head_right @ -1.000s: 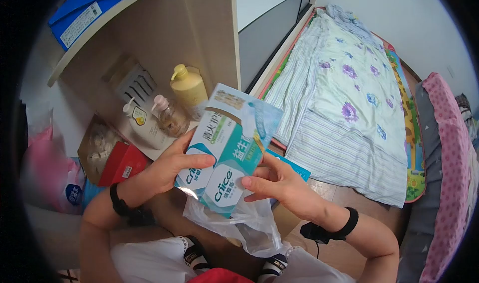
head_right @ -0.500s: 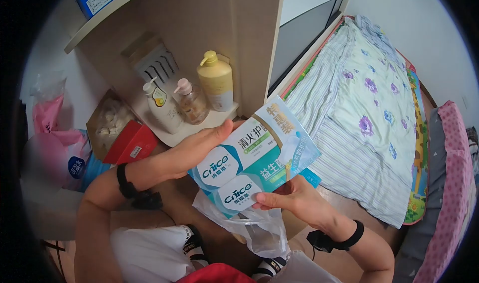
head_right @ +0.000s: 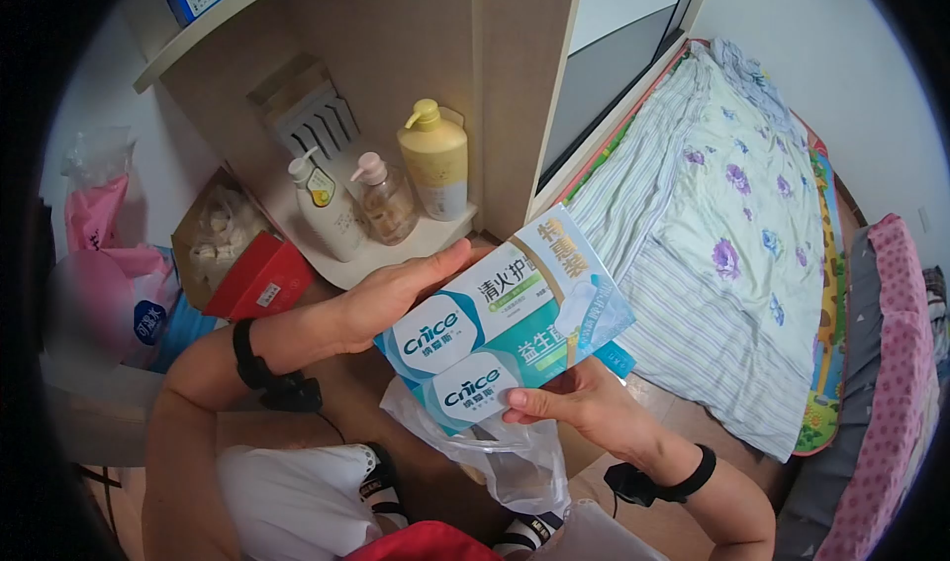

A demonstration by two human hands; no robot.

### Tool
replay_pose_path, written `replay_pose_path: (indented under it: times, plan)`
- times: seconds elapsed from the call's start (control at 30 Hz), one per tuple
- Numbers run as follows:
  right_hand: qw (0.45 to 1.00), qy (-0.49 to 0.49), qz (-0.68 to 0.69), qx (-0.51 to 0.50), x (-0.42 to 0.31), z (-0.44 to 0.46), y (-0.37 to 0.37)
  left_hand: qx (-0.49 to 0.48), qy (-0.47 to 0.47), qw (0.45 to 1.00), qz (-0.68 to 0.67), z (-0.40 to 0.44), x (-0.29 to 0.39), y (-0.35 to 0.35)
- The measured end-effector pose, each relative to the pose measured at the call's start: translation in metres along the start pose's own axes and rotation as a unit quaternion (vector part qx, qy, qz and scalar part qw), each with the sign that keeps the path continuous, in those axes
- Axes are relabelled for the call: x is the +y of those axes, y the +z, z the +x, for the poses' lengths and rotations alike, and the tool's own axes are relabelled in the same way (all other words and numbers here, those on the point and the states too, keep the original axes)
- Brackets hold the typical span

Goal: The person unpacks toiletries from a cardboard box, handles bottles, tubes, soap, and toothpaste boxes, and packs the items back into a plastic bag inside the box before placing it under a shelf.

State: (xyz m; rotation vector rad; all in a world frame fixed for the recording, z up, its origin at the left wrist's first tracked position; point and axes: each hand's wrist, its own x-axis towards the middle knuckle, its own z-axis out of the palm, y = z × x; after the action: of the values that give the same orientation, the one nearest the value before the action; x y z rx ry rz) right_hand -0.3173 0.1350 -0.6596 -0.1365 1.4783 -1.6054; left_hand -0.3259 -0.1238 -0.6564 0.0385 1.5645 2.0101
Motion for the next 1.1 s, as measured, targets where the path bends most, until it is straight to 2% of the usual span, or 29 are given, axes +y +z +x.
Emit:
replay_pose_path:
  times: [0.23,0.53,0.73,0.83,0.93,1.03,1.1]
  plan:
    - [1.0,0.006,0.002,-0.004,0.0,-0.001,0.002,0.014,-0.009,1.0,-0.018,-0.004,0.0,0.002]
    - [0.998,0.033,-0.047,-0.017,0.004,-0.001,-0.005,0.031,-0.082,0.995,-0.038,-0.002,-0.004,-0.002]
    - [0.999,0.026,-0.034,-0.017,0.003,-0.001,-0.002,0.026,-0.089,0.994,-0.056,0.001,-0.008,-0.004]
    - [0.999,0.028,-0.037,-0.015,0.006,0.001,-0.005,0.029,-0.064,0.997,-0.016,0.0,-0.008,-0.002]
    - [0.998,-0.061,0.006,0.028,0.006,0.001,0.002,0.052,-0.057,0.997,-0.024,-0.005,0.0,0.008]
    - [0.992,-0.097,0.002,0.079,-0.007,-0.005,0.002,0.006,-0.023,0.993,-0.116,0.004,-0.016,-0.002]
    - [0.975,-0.161,-0.025,0.15,-0.013,-0.009,-0.011,0.021,0.018,0.992,-0.125,0.002,-0.014,0.006]
